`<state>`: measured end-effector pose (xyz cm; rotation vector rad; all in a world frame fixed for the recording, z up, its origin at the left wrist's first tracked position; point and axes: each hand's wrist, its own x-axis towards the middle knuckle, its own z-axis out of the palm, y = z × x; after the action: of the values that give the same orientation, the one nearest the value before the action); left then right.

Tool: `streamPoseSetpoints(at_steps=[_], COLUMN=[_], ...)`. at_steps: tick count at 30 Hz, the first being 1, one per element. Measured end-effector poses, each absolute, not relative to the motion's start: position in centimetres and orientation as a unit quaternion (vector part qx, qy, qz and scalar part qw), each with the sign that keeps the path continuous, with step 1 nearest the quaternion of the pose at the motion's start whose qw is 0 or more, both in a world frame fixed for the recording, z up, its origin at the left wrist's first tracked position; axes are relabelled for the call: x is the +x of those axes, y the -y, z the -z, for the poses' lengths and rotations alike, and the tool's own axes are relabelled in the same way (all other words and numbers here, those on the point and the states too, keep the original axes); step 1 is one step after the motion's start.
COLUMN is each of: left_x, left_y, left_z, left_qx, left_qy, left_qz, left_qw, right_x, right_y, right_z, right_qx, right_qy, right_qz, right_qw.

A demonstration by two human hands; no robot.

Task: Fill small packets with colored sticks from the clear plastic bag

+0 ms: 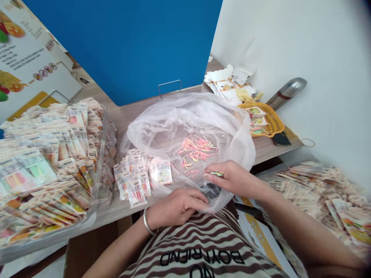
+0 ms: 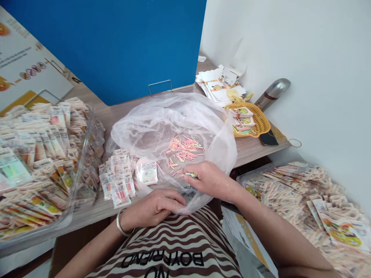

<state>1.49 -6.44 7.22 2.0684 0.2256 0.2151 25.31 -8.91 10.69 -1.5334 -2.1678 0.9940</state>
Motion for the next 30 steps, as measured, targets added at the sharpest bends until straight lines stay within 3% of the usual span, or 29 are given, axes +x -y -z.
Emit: streamPoseSetpoints(at_steps=[3, 5, 19, 26, 28, 30], left_x=[1.6, 1.5, 0.5, 0.8, 1.2, 1.5], left_y=[6.6, 6.7, 7.6, 7.3, 6.5, 5.3], left_z=[-8.4, -9.0, -10.1, -8.5, -7.7, -7.1], left_qx=[0.860, 0.871, 0.911, 0.903, 0.872, 0.809], left_qy=[-0.035, -0.020, -0.073, -0.189, -0.281, -0.392], left_qz=[-0.052, -0.032, -0.028, -0.057, -0.140, -0.247], left_qw=[0.506, 0.489, 0.405, 0.382, 0.374, 0.361], right_x=[25.9, 26.4, 26.6, 28.7, 29.3, 29.7], right_y=[8.3, 8.9, 12.2, 12.1, 11.2, 10.7], right_z=[-8.7, -7.8, -8.6, -10.2, -11.3, -13.0], right_qx=[-0.470, -0.451, -0.434, -0.431, -0.501, -0.593], right_qy=[0.764, 0.753, 0.747, 0.663, 0.670, 0.664], right_qz=[-0.442, -0.469, -0.496, -0.612, -0.539, -0.389], right_qw=[-0.031, -0.096, -0.087, 0.000, 0.100, 0.236])
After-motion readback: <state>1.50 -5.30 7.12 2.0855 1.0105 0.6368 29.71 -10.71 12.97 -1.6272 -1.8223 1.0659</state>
